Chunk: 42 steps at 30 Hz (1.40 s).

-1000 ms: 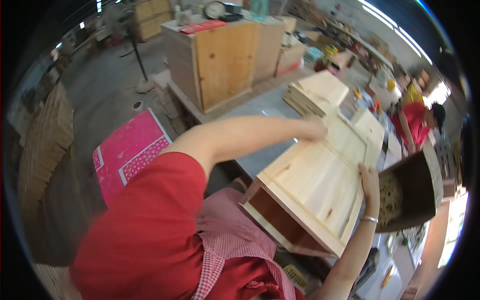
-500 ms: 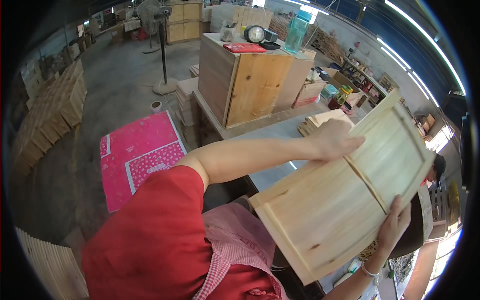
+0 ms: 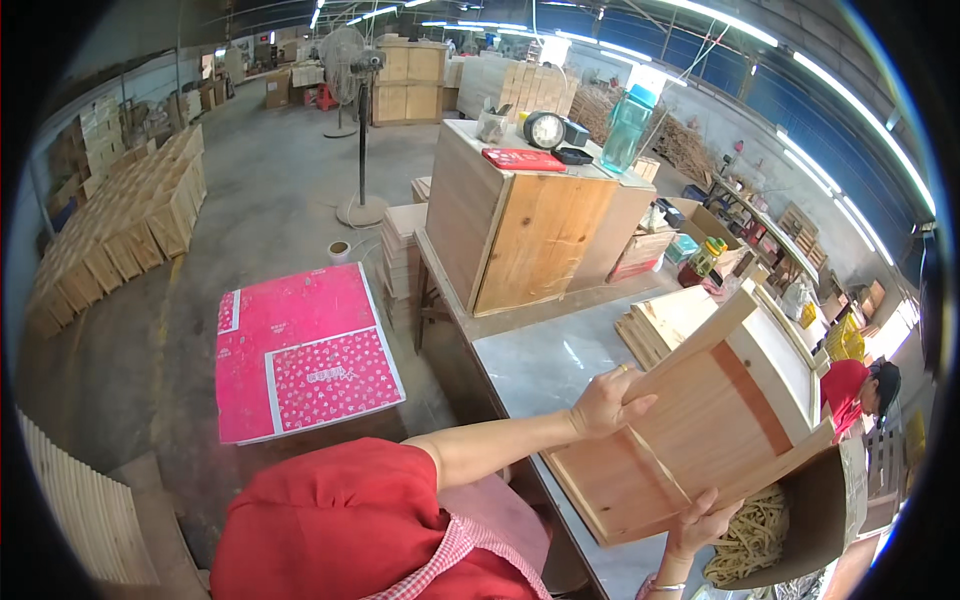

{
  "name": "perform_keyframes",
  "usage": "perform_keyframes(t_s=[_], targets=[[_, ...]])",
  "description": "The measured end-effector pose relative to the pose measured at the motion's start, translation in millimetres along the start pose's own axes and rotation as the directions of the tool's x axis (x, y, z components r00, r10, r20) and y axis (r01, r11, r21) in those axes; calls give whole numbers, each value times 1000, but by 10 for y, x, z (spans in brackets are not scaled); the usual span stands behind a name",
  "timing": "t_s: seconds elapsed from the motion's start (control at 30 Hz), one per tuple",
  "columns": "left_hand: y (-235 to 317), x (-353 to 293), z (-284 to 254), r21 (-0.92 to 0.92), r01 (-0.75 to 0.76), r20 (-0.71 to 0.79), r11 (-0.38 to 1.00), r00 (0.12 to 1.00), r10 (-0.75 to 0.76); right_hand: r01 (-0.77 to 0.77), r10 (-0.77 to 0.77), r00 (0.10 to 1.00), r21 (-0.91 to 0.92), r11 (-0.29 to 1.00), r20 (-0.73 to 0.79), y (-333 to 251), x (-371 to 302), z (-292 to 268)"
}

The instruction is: Assemble a wooden box by gluing panels together and securing them with rubber bands.

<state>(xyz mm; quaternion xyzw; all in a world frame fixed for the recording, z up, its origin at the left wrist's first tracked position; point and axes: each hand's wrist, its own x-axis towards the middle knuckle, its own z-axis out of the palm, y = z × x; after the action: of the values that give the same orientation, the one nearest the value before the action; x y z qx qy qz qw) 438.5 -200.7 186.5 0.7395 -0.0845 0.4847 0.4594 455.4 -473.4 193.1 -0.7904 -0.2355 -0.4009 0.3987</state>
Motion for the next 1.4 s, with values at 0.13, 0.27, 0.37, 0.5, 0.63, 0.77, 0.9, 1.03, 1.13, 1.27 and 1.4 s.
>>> perform_keyframes(t_s=[0.13, 0.27, 0.37, 0.5, 0.63, 0.77, 0.9, 1.03, 1.13, 1.27, 1.4], targets=[[175, 237, -39, -26, -117, -59, 993, 992, 115, 14, -11, 998, 54, 998, -56, -131, 175, -86], [241, 294, -122, -47, -96, -2, 994, 995, 96, -9, 24, 996, 169, 986, -88, -239, 117, -168], [88, 57, -87, -72, -72, 32, 995, 997, 74, 72, -71, 997, 37, 997, -29, 119, -230, -32], [-89, -101, 7, 2, -62, 23, 998, 998, 62, 24, -25, 1000, 64, 998, 14, 64, -206, -28], [-21, -55, -9, 49, 29, 54, 998, 998, -31, 14, -15, 1000, 49, 999, 8, -14, -88, -117], [166, 129, -68, 9, 40, 104, 999, 994, -40, -23, 29, 997, 81, 996, -70, -233, 49, -229], [-228, -161, 123, 12, 80, 65, 997, 995, -81, -10, 13, 999, -80, 997, 35, 98, -265, -255], [-619, -409, -123, -200, 251, 126, 947, 965, -229, 166, -169, 985, -58, 984, -44, 3, -175, 35], [-458, -162, -319, 141, 102, 242, 985, 961, -134, 71, -77, 996, 163, 984, 34, -20, -4, -113], [7, 333, -396, 162, -53, 194, 985, 981, 21, -435, 481, 877, 427, 793, -2, 403, -161, -187], [999, 1120, -353, 168, -549, 60, 819, 835, 547, -733, 710, 680, 202, 649, 185, 1076, -184, 147]])
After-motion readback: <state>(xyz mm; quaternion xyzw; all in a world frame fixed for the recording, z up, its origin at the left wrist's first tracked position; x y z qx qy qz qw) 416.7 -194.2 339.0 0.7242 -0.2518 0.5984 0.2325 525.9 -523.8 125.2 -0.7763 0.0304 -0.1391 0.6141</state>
